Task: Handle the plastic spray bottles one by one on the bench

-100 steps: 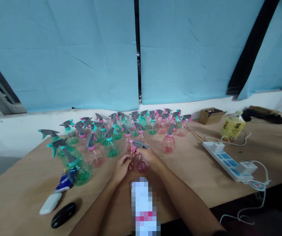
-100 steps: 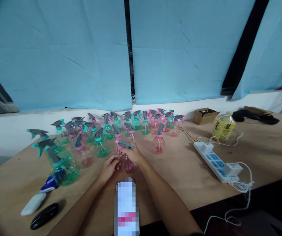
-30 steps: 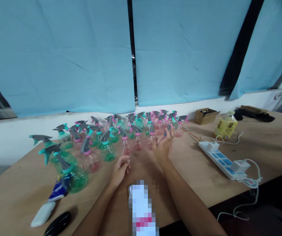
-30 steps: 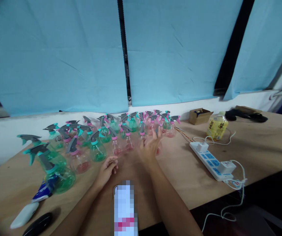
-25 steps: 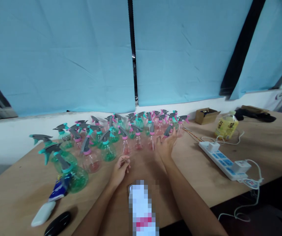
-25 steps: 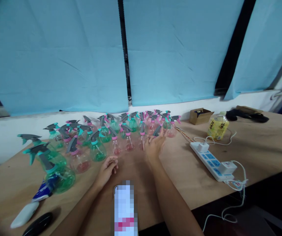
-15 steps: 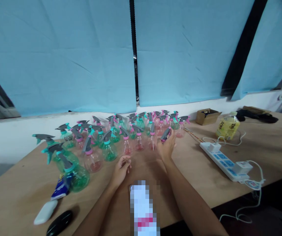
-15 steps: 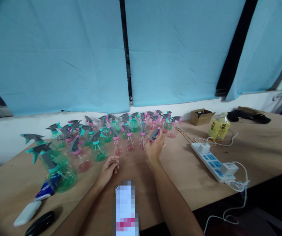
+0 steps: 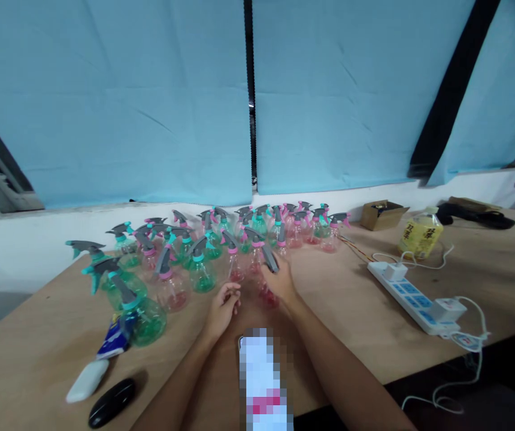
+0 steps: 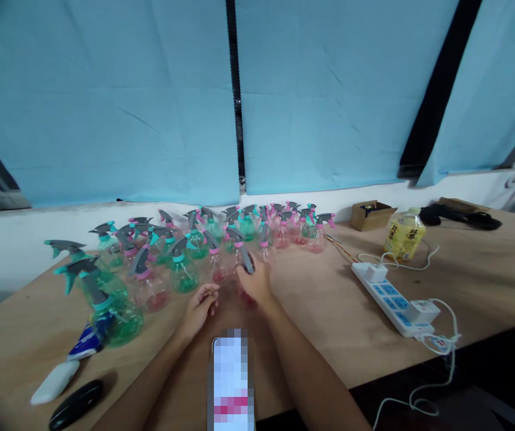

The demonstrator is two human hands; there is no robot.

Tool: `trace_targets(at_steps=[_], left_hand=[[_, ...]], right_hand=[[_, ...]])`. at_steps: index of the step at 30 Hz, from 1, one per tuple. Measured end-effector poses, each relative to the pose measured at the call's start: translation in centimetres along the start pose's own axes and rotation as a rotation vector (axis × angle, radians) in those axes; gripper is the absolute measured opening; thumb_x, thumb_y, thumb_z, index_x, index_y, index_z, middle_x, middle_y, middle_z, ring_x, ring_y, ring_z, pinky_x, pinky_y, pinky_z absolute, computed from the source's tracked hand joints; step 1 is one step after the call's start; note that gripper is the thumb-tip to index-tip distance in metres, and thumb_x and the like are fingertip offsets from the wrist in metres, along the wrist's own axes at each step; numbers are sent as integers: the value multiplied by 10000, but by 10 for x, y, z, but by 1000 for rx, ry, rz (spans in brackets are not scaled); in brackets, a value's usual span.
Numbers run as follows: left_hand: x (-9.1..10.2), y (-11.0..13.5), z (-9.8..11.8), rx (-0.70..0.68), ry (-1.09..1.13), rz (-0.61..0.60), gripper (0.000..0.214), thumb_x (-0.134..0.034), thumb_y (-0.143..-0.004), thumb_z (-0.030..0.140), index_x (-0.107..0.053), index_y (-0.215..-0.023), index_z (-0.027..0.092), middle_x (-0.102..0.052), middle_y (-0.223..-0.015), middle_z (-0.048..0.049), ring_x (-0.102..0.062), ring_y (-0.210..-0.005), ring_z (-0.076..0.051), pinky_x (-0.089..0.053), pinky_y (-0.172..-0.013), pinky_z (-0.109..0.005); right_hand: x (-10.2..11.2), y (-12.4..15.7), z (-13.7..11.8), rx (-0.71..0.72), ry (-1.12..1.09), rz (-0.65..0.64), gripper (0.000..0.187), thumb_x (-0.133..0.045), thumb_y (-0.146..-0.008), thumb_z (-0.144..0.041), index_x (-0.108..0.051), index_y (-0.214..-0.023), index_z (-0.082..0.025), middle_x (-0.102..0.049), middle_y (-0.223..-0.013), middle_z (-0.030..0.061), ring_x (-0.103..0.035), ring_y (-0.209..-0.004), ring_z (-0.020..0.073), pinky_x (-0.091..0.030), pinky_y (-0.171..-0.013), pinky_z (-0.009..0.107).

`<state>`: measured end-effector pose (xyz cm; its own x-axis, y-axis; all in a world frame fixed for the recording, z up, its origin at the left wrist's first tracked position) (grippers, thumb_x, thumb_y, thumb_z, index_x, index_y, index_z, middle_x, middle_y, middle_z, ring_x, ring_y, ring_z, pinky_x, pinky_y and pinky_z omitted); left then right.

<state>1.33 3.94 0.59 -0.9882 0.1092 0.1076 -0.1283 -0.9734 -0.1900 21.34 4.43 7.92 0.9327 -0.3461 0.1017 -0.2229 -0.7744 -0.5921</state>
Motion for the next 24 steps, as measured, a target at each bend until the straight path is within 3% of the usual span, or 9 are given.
trace_targets(at_steps=[3,7,12,15,24], left_hand=[[0,0,0,-11,-10,-6,227,-592,-813,376,-598,-945,191,-547,-621,52,-477,-476,-93,-354,-481,-204],[-2,0,3,-19,-12,-14,207,-599,-802,370,-617,-887,182,-544,-607,47,-476,-481,-93,-354,-474,-201],[-4,2,8,-15,16,-3,216,-629,-762,377,-636,-848,179,-575,-661,23,-505,-537,-110,-371,-461,-201],[-4,2,9,-10,4,-4,208,-615,-765,354,-646,-860,172,-595,-701,9,-509,-554,-110,-382,-466,-199],[-2,0,1,-25,6,-13,204,-618,-760,322,-645,-882,161,-592,-688,25,-473,-499,-86,-369,-469,-197]], right_hand=[[-22,4,-1,-82,-189,-252,203,-509,-736,-207,-673,-855,-193,-558,-609,-31,-481,-547,132,-427,-562,250],[-43,10,-5,-186,-386,-496,184,-506,-700,-178,-674,-771,-204,-637,-672,-24,-586,-636,139,-490,-650,264],[-52,13,-10,-283,-536,-525,137,-509,-639,-161,-640,-661,-196,-640,-636,-14,-600,-617,143,-493,-622,257],[-53,13,-14,-268,-569,-566,155,-498,-631,-165,-646,-671,-190,-631,-634,-16,-578,-593,131,-470,-606,246],[-54,11,-9,-275,-506,-553,93,-545,-595,-166,-631,-617,-195,-620,-613,-27,-546,-593,124,-439,-586,236]])
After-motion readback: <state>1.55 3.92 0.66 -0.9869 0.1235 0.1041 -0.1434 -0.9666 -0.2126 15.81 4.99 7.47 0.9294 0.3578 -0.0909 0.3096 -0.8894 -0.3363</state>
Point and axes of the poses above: each hand's wrist, its own y-axis away from the middle knuckle, its own x-axis out of the back of the hand, z = x × y, the point moved 6 cm from there along -y, towards the middle knuckle
